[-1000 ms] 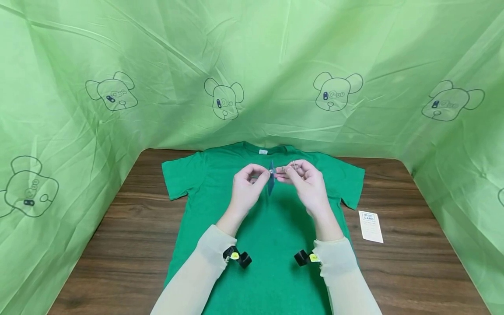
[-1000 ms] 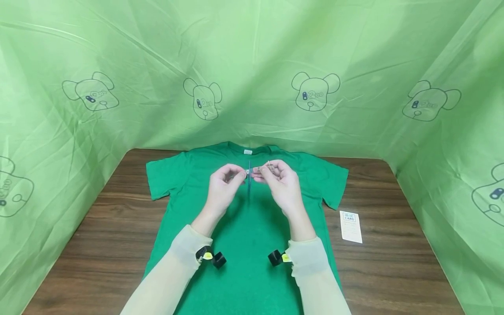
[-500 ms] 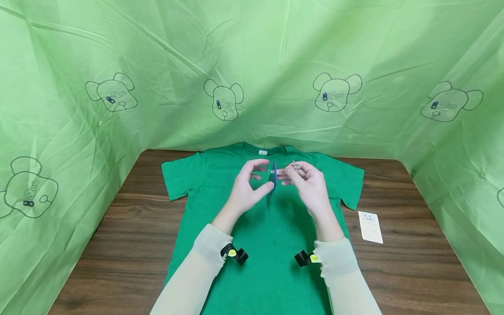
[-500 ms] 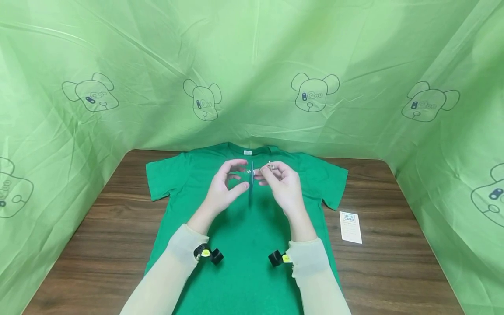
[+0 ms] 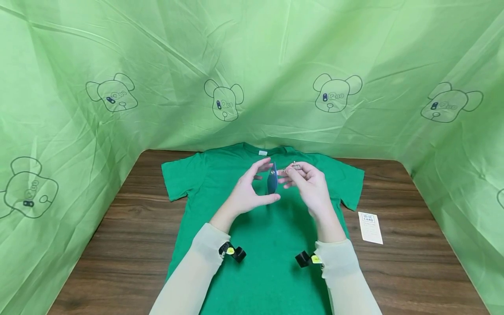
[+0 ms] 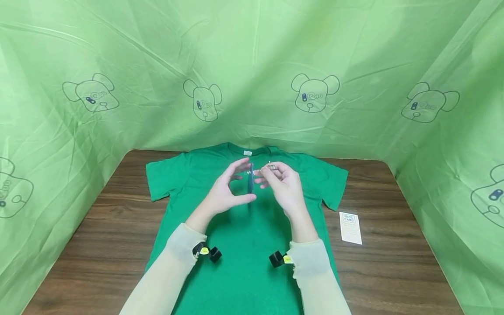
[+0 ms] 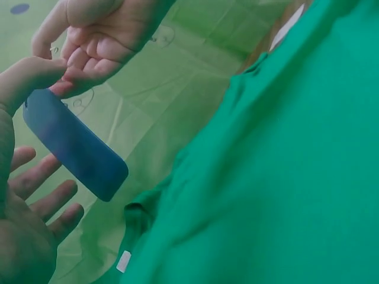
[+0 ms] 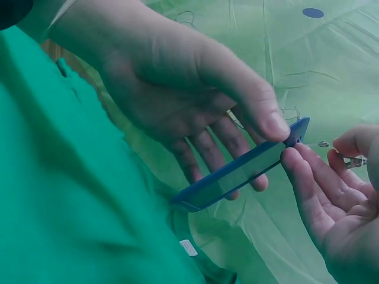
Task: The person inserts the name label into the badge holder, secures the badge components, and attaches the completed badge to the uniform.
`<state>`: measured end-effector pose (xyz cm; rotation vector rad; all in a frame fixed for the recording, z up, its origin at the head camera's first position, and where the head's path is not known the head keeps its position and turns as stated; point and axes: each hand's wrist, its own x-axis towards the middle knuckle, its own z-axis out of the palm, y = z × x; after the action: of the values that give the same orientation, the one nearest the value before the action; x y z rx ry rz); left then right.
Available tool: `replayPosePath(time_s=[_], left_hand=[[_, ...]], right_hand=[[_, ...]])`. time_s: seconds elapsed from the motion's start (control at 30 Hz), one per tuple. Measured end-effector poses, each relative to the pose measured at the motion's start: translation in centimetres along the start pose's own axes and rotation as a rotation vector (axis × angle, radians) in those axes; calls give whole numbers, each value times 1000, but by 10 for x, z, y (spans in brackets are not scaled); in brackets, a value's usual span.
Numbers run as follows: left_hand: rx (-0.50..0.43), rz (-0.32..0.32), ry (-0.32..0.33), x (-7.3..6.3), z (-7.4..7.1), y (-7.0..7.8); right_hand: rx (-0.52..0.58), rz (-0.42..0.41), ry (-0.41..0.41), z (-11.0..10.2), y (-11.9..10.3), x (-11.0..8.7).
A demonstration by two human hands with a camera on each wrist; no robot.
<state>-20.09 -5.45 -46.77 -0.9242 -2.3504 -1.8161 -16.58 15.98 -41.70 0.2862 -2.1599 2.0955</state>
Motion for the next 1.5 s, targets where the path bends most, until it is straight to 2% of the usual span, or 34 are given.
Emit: replayPosePath(time_s=[0.23,0.53,0.97,1.13,1.27,1.5], left_hand=[[17,-17,10,0,3,-2],[11,13,58,1,3,-3],[-37,12,47,0,2,-1],[-95,12,55,0,2,-2],[-97,9,66,0,1,-4],[-84,-2,72,0,2,-10]], right_hand=[[18,10,2,-1,-1,0],[27,19,-2,-4,2,1],[-31,23,15,-9,4,2],[-34,53,67,-16,5,2],[-36,79,109,-23,5,3],[-69,134,87,-27,9,5]])
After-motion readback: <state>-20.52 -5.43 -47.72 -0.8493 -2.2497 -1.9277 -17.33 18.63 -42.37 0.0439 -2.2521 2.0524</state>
